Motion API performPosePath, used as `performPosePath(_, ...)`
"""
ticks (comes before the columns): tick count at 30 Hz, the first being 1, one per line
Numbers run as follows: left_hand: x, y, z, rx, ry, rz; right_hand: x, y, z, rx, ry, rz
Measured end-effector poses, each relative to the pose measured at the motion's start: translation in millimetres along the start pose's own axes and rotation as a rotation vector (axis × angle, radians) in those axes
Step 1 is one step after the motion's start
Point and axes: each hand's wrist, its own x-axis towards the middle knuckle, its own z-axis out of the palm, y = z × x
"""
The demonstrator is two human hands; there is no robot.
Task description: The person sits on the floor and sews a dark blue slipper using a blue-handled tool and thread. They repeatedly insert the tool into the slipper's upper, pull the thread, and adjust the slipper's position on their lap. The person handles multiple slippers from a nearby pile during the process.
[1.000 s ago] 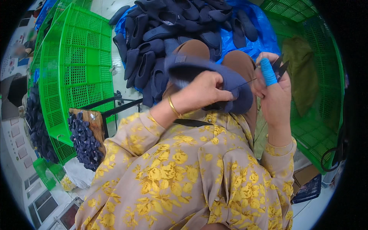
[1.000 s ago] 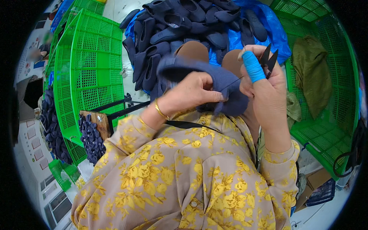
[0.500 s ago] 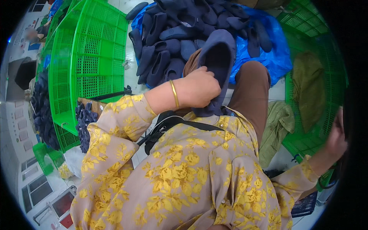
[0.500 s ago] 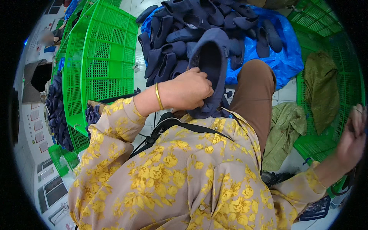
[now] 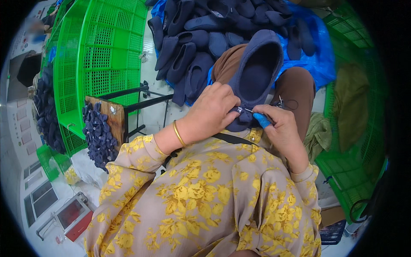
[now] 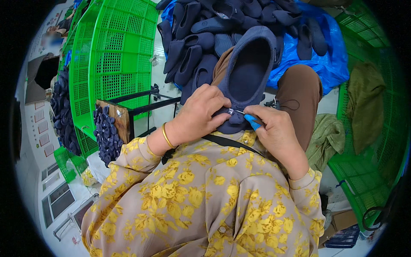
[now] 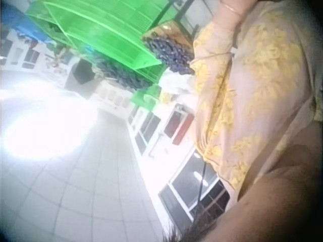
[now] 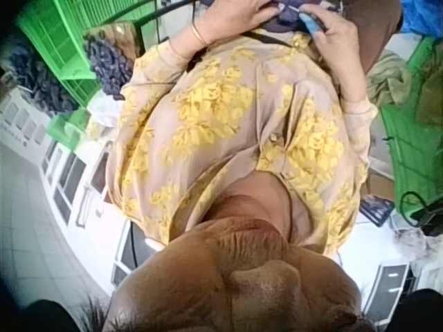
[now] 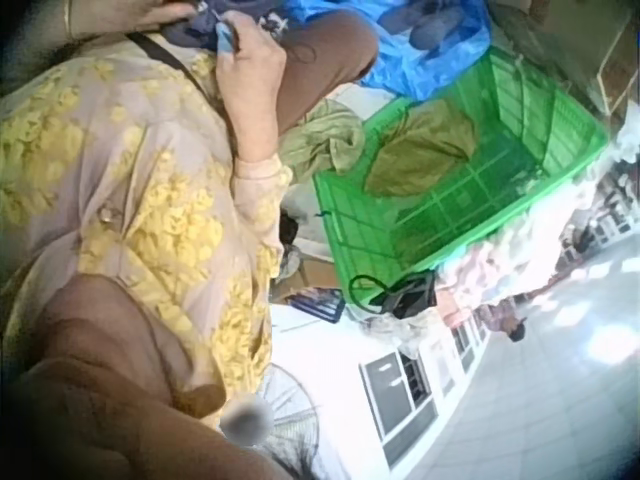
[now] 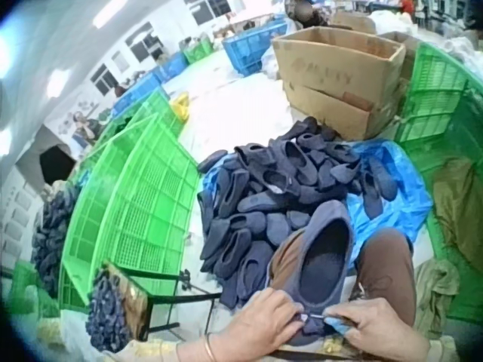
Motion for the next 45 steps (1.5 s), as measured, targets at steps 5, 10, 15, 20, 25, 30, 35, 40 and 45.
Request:
performPosePath(5, 1, -7, 2, -0.097, -0.035, -0.007, 1, 0, -5, 0.003, -0.089, 0.002)
performPosePath(10, 2, -9, 5, -0.134, -0.038, 0.019, 2, -7, -12, -0.029, -0.163, 0.047)
performPosePath(15, 1, -13, 6, -0.162, -0.039, 0.041, 10, -18, -19, -0.095, -0.249, 0.043)
performPosePath(20, -1, -16, 6, -0.235, -0.044, 0.033, 11, -4, -12, -0.001, -0.214, -0.014)
performPosePath(25, -3, -20, 9, -0.281, -0.038, 0.037, 11, 3, -6, 0.036, -0.217, 0.000)
performPosePath(30, -3, -21, 13, -0.298, -0.027, 0.046, 9, 10, 0, 0.056, -0.203, 0.002)
performPosePath(35, -1, -22, 16, -0.294, -0.013, 0.061, 7, 15, 3, 0.044, -0.172, -0.035)
performPosePath(40, -2, -23, 12, -0.332, -0.046, 0.068, 4, 13, 3, 0.027, -0.180, -0.056)
performPosePath(45, -2, -25, 11, -0.351, -0.065, 0.082, 5, 9, -2, 0.002, -0.221, -0.077)
